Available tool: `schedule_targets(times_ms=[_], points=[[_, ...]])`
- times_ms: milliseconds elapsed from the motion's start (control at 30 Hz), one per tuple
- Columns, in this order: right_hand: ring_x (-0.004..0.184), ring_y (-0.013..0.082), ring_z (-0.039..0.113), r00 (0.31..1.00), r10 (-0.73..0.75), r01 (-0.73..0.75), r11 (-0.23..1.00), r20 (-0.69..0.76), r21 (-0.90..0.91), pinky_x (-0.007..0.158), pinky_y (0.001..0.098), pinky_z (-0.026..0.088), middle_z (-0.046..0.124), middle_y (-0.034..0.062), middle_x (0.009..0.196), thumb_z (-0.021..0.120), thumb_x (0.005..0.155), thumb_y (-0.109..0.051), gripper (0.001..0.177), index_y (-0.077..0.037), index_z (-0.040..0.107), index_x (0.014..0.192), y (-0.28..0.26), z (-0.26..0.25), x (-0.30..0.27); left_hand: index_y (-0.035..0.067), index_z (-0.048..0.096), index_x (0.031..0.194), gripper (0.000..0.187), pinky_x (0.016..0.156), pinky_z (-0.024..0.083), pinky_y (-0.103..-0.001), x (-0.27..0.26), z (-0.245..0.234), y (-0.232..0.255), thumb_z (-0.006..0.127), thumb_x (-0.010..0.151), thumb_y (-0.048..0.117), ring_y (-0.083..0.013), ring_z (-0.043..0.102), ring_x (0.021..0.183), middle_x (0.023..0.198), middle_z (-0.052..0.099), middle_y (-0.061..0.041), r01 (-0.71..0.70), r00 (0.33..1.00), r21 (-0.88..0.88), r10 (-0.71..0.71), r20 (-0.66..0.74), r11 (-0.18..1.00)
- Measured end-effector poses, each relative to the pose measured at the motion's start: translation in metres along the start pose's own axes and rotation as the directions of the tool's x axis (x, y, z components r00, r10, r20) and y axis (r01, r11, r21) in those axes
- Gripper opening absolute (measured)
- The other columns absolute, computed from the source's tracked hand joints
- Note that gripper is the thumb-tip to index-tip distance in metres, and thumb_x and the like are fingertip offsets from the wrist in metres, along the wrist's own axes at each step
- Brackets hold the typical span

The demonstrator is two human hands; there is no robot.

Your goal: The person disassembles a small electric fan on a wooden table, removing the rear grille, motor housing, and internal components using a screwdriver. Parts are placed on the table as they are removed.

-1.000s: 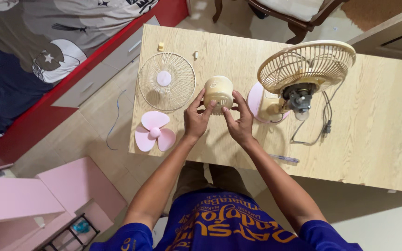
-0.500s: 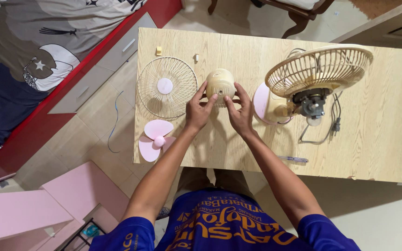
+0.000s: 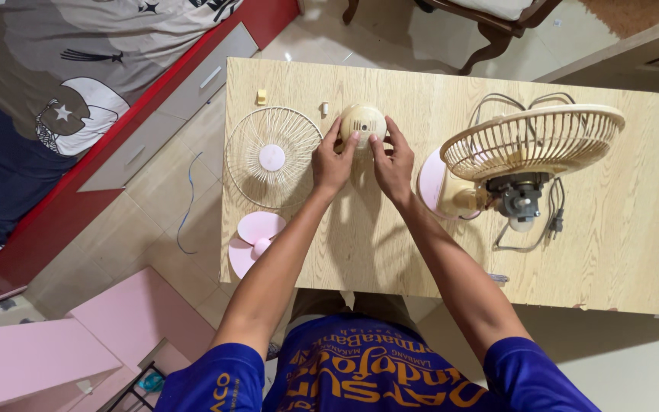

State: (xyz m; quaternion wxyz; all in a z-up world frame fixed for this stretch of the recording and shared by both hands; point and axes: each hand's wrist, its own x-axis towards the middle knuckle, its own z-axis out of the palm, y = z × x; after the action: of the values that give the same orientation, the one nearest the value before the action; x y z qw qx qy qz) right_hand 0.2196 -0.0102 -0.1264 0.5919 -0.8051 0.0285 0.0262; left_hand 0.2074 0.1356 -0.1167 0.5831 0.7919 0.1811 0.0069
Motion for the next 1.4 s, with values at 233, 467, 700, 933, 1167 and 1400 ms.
schedule_targets(times_ms=[233, 467, 700, 933, 1167, 1400], points=[[0.101, 0.0205, 0.071, 0.999, 0.029, -0.029, 0.999, -0.015, -0.021, 0.08, 0.0329, 0.061, 0.071, 0.0196, 0.127, 0.063, 0.103, -0.022, 0.056, 0.002, 0.048, 0.151, 0.01, 0.007, 0.024, 0.006, 0.058, 0.144, 0.063, 0.082, 0.061, -0.034, 0.026, 0.008, -0.006, 0.07, 0.094, 0.044, -0.022, 0.078, 0.094, 0.107, 0.079, -0.015, 0.033, 0.999, 0.076, -0.033, -0.002, 0.997], [0.101, 0.0208, 0.07, 1.0, 0.024, -0.024, 0.998, -0.005, -0.064, 0.079, 0.0343, 0.062, 0.068, 0.02, 0.132, 0.06, 0.105, -0.025, 0.057, 0.002, 0.045, 0.152, 0.009, 0.009, 0.032, 0.006, 0.056, 0.145, 0.063, 0.079, 0.06, -0.033, 0.035, 0.01, -0.011, 0.066, 0.096, 0.043, -0.0184, 0.075, 0.09, 0.104, 0.078, -0.012, 0.083, 0.996, 0.108, -0.087, 0.036, 0.991], [0.105, 0.0229, 0.07, 0.998, 0.056, -0.058, 0.997, -0.021, -0.06, 0.081, 0.0357, 0.062, 0.064, 0.0217, 0.138, 0.06, 0.104, -0.028, 0.06, 0.003, 0.042, 0.152, 0.005, 0.008, 0.031, 0.003, 0.055, 0.145, 0.065, 0.083, 0.06, -0.033, 0.034, 0.011, -0.013, 0.067, 0.096, 0.043, -0.0202, 0.076, 0.094, 0.107, 0.078, -0.014, 0.083, 0.996, 0.097, -0.087, 0.032, 0.992], [0.127, 0.0359, 0.062, 1.0, -0.022, 0.024, 0.992, 0.016, -0.121, 0.094, 0.0425, 0.06, 0.054, 0.0291, 0.146, 0.059, 0.107, -0.029, 0.062, 0.004, 0.039, 0.156, 0.002, -0.01, -0.005, 0.003, 0.047, 0.151, 0.07, 0.089, 0.06, -0.038, -0.004, 0.0, -0.004, 0.068, 0.096, 0.04, -0.0296, 0.071, 0.114, 0.137, 0.064, -0.023, -0.038, 0.999, 0.115, 0.04, -0.021, 0.993], [0.121, 0.033, 0.067, 0.994, -0.105, 0.103, 0.982, -0.004, -0.157, 0.092, 0.0415, 0.06, 0.062, 0.0253, 0.14, 0.062, 0.105, -0.025, 0.055, 0.001, 0.046, 0.151, -0.012, -0.041, -0.068, 0.004, 0.053, 0.149, 0.063, 0.094, 0.06, -0.04, -0.077, -0.016, 0.008, 0.071, 0.097, 0.034, -0.0301, 0.071, 0.117, 0.132, 0.068, -0.024, -0.058, 0.998, 0.078, 0.055, 0.033, 0.995], [0.124, 0.0298, 0.064, 0.994, -0.102, 0.104, 0.992, 0.024, -0.071, 0.094, 0.0382, 0.057, 0.061, 0.0213, 0.144, 0.064, 0.103, -0.016, 0.051, 0.002, 0.049, 0.149, -0.03, -0.085, -0.119, 0.003, 0.053, 0.147, 0.056, 0.096, 0.058, -0.039, -0.146, -0.014, 0.026, 0.07, 0.098, 0.025, -0.0299, 0.067, 0.122, 0.137, 0.065, -0.025, -0.186, 0.981, -0.001, 0.186, 0.049, 0.982]])
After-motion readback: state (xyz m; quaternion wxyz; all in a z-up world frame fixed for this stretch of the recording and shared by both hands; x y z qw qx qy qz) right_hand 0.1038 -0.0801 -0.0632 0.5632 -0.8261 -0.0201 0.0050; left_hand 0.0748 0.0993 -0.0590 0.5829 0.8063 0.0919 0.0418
